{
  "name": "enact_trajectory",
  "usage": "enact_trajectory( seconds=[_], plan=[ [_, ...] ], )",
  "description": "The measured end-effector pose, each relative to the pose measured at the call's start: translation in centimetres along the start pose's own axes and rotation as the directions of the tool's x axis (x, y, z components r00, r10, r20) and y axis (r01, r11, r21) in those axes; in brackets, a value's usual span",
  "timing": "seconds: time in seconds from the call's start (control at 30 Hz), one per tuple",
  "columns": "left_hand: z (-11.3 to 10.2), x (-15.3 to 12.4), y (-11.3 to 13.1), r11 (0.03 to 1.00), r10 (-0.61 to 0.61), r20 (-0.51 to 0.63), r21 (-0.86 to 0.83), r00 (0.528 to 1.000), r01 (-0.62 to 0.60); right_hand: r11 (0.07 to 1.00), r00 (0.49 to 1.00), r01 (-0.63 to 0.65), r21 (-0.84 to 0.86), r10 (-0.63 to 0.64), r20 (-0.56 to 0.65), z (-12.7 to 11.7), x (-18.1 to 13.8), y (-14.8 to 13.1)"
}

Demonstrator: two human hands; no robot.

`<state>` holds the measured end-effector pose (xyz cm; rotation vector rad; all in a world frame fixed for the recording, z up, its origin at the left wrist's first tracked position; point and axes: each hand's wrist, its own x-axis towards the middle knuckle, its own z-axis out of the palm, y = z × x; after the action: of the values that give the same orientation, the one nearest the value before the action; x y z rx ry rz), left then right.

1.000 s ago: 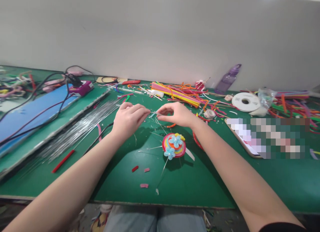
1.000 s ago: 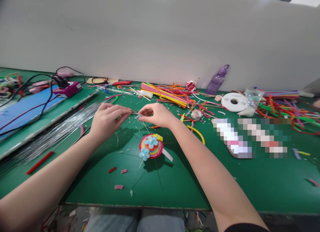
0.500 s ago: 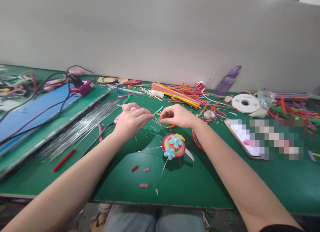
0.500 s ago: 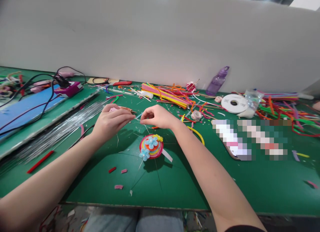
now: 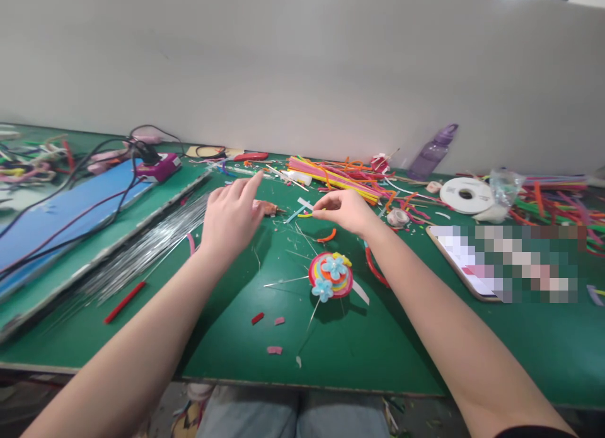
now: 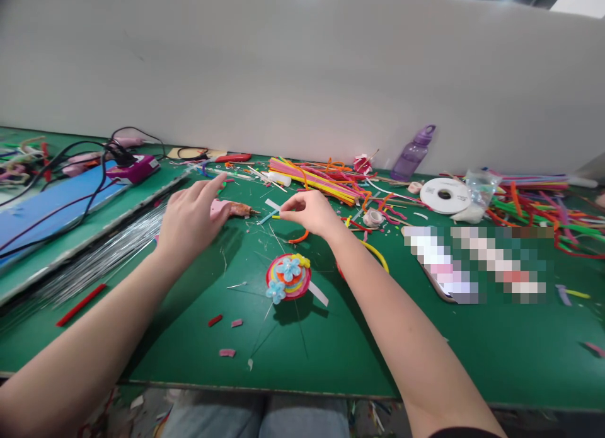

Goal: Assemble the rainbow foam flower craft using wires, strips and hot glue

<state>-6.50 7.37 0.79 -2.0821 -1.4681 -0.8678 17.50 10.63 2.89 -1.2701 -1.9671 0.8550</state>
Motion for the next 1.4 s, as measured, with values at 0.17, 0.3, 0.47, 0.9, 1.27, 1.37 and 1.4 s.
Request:
enact_trajectory(
  seconds=[0.17, 0.3, 0.47, 0.9, 1.27, 1.37, 1.4],
  plan=[
    [0.3, -0.6, -1.6, 0.968, -0.184, 0.291, 0.222, 0.939, 0.12, 0.985, 0.995, -0.021, -0.169, 0.004, -0.1, 0.1, 0.3, 1.2],
    [0.9, -1.2, -3.0, 0.955, -0.225, 0.366, 0.266, 0.903, 0.131, 0.975, 0.994, -0.054, -0.217, 0.033, -0.1, 0.5, 0.3, 1.7],
    [1.4, -1.2, -4.0, 0.95, -0.176, 0.342, 0.305, 0.923, 0.068, 0.965, 0.995, -0.027, -0.261, 0.001, -0.097, 0.7, 0.2, 1.8],
    [0.3, 0.0, -3.5, 0.944, -0.322, 0.464, 0.222, 0.825, 0.243, 0.9, 0.993, 0.096, -0.425, -0.117, -0.024, 1.0, 0.7, 1.8],
    [0.0, 0.4, -2.7, 0.92, -0.384, 0.497, 0.138, 0.778, 0.366, 0.895, 0.988, 0.122, -0.43, -0.151, -0.035, 1.5, 0.9, 3.0],
    [-0.1, 0.5, -2.6, 0.911, -0.403, 0.519, 0.149, 0.754, 0.385, 0.89, 0.987, 0.12, -0.441, -0.156, -0.048, 1.5, 1.0, 2.8],
    [-0.1, 0.5, -2.6, 0.911, -0.404, 0.524, 0.151, 0.75, 0.385, 0.889, 0.986, 0.119, -0.443, -0.158, -0.051, 1.5, 1.1, 2.6]
  ],
)
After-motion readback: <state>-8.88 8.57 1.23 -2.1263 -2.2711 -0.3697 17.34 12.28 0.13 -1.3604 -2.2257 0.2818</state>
